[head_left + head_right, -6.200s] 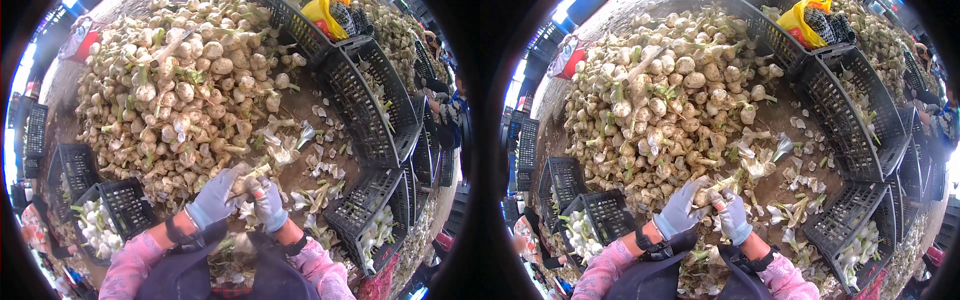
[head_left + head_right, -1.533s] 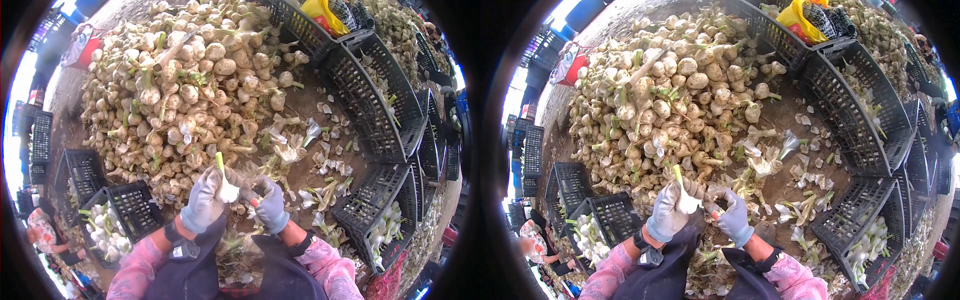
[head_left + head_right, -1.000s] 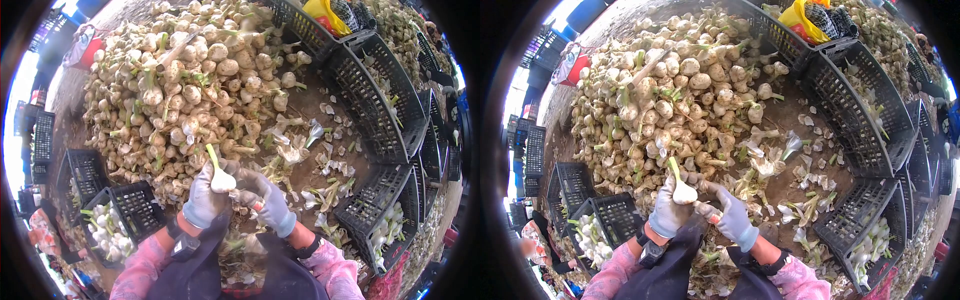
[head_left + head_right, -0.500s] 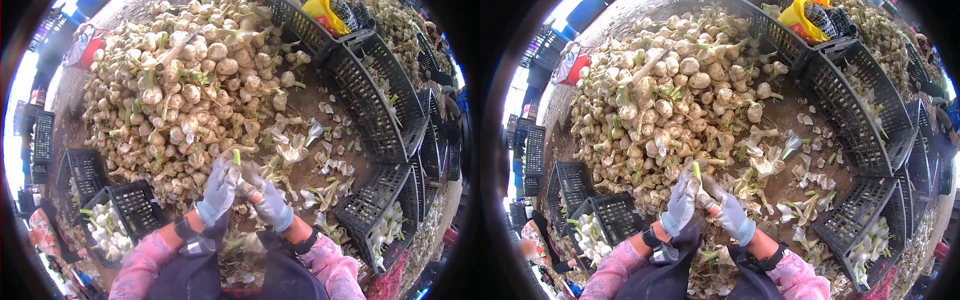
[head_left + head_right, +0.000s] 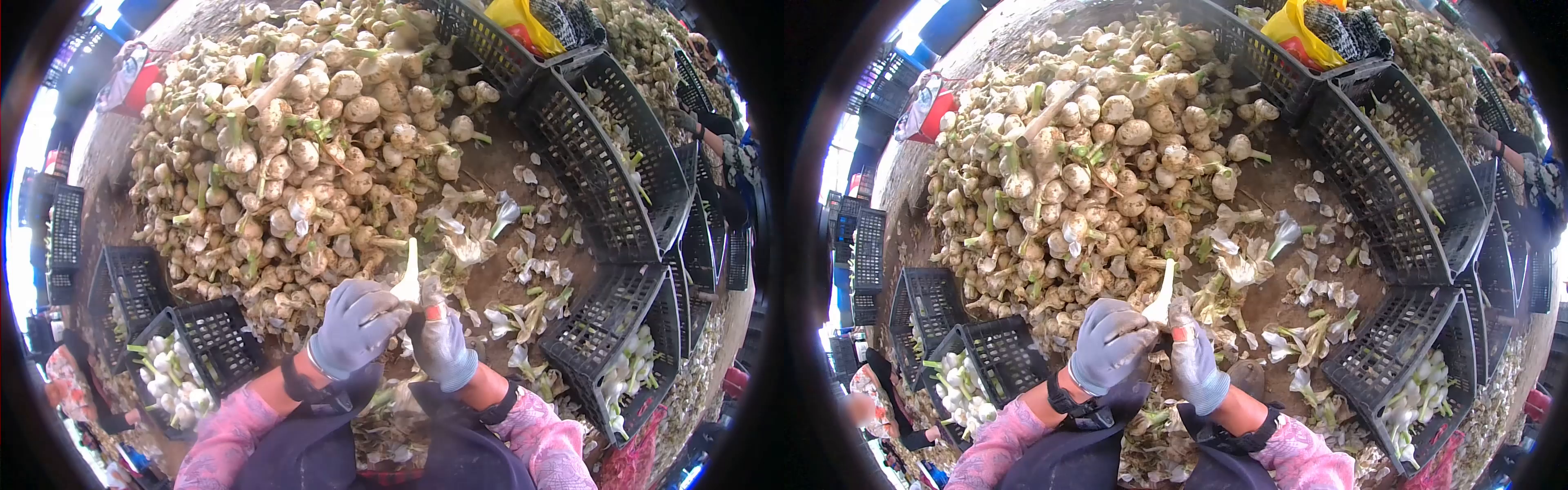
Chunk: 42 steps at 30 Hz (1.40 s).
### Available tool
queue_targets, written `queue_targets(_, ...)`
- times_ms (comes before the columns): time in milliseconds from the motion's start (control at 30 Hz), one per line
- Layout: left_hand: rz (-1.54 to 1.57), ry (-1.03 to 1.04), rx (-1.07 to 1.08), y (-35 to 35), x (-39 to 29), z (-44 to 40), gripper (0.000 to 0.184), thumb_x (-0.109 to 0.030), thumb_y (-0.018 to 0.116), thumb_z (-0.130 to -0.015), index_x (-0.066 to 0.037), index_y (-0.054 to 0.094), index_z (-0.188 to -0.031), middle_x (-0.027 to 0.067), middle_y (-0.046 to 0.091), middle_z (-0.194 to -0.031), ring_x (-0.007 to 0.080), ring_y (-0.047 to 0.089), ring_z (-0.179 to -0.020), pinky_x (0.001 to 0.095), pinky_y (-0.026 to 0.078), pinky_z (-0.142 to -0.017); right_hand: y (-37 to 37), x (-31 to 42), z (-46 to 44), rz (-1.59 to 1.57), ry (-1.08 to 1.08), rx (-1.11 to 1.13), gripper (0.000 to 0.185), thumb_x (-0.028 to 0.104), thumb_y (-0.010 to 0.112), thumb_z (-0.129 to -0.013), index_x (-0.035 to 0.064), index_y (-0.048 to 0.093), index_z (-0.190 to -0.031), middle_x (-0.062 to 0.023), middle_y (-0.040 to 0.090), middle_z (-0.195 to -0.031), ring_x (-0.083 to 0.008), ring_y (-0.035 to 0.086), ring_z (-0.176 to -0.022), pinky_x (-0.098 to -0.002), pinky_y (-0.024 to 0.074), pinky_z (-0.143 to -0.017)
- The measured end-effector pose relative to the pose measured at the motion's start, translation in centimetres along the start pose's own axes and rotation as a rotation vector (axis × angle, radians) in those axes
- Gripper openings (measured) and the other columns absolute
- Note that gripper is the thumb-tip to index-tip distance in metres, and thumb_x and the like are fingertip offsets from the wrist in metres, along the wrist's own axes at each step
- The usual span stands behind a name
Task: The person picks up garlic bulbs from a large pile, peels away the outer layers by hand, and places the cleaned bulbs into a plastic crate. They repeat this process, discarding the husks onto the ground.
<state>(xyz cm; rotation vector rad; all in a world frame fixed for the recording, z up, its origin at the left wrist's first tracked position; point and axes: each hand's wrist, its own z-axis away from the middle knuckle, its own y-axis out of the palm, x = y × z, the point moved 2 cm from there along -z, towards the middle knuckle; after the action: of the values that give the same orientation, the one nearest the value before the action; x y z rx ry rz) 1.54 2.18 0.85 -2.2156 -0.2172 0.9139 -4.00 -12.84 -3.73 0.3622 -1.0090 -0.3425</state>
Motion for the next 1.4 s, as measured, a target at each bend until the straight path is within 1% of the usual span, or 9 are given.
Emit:
queue_targets(700,-0.017,-0.189,0.069,1.0,-0.3,0.2,0.032,-0.006,0.078,-0.066,-0.010,0.066,-0.096,0.0072,0.065,-0.094,0.0280,0.063,-0.083,0.0386,0.050,-0.075,-0.4,-1.3,0.1,0.151,-0.086,-0.092,0.041,0.033,0.038,-0.106,0.0007,0.050,-0.128,-0.0071,0.058,-0.114,-0.0160,0.053,-0.105,-0.0296,0.0424,-0.094)
queue_targets(900,0.037,0.013,0.432,3.1,0.4,2.9,0.026,-0.021,0.073,-0.077,-0.010,0.065,-0.099,0.0056,0.065,-0.087,0.0259,0.063,-0.081,0.0391,0.050,-0.075,-2.2,2.6,-1.3,-0.480,-0.076,-0.336,0.052,0.051,0.050,-0.099,0.0050,0.056,-0.123,-0.0062,0.064,-0.100,-0.0164,0.058,-0.094,-0.0304,0.0473,-0.083)
queue_targets(933,-0.021,-0.014,0.481,3.0,1.4,3.0,0.023,-0.028,0.070,-0.081,-0.011,0.067,-0.095,0.0055,0.065,-0.087,0.0245,0.063,-0.081,0.0375,0.050,-0.074,-6.0,1.7,-0.2,-0.951,-0.103,0.057,0.051,0.048,0.055,-0.097,0.0043,0.055,-0.123,-0.0082,0.064,-0.102,-0.0156,0.056,-0.100,-0.0302,0.0486,-0.084)
queue_targets(1033,-0.416,-0.343,0.737,0.8,6.2,1.5,0.024,-0.030,0.072,-0.081,-0.010,0.068,-0.093,0.0087,0.063,-0.101,0.0241,0.060,-0.092,0.0378,0.049,-0.082,-8.3,9.5,5.1,-0.979,-0.523,-0.284,0.035,0.041,0.061,-0.094,0.0100,0.065,-0.110,-0.0037,0.067,-0.086,-0.0177,0.064,-0.073,-0.0316,0.0508,-0.081)
queue_targets(1100,-0.492,-0.312,0.056,-1.2,10.8,1.8,0.033,-0.031,0.072,-0.082,-0.009,0.065,-0.106,0.0106,0.062,-0.109,0.0261,0.060,-0.093,0.0401,0.049,-0.083,-12.8,12.5,8.9,-1.006,-0.744,0.129,0.026,0.036,0.058,-0.096,0.0152,0.069,-0.084,0.0008,0.061,-0.069,-0.0109,0.055,-0.062,-0.0278,0.0451,-0.067)
queue_targets(1233,-0.824,-0.536,0.278,-2.3,15.9,0.7,0.061,-0.024,0.078,-0.076,-0.011,0.050,-0.129,0.0113,0.053,-0.123,0.0281,0.057,-0.105,0.0410,0.048,-0.091,-13.8,8.6,7.2,-0.907,-0.510,-0.108,0.031,0.038,0.056,-0.097,0.0150,0.065,-0.079,0.0016,0.060,-0.071,-0.0117,0.052,-0.064,-0.0313,0.0445,-0.065)
queue_targets(1300,-0.747,-0.644,0.351,-2.4,16.8,1.4,0.069,-0.021,0.080,-0.072,-0.012,0.046,-0.131,0.0113,0.051,-0.123,0.0281,0.056,-0.108,0.0413,0.048,-0.092,-13.2,3.7,4.6,-0.433,-0.279,-0.136,0.030,0.038,0.057,-0.096,0.0116,0.068,-0.088,-0.0029,0.065,-0.081,-0.0173,0.060,-0.077,-0.0360,0.0492,-0.072)
queue_targets(1367,-0.602,-0.745,0.326,-3.4,16.1,1.0,0.071,-0.018,0.082,-0.069,-0.012,0.046,-0.130,0.0113,0.052,-0.120,0.0275,0.054,-0.109,0.0409,0.048,-0.093,-9.4,2.0,1.8,1.351,-0.349,-0.154,0.042,0.038,0.067,-0.088,0.0059,0.067,-0.115,-0.0157,0.069,-0.108,-0.0340,0.063,-0.106,-0.0406,0.0478,-0.096)
queue_targets(1400,-0.563,-0.699,0.189,-3.3,14.8,1.2,0.070,-0.015,0.083,-0.065,-0.010,0.046,-0.123,0.0123,0.052,-0.113,0.0273,0.055,-0.104,0.0402,0.049,-0.091,-6.9,1.9,0.6,1.470,-0.463,-0.130,0.045,0.037,0.069,-0.088,0.0048,0.064,-0.119,-0.0177,0.068,-0.110,-0.0344,0.064,-0.104,-0.0390,0.0493,-0.093)
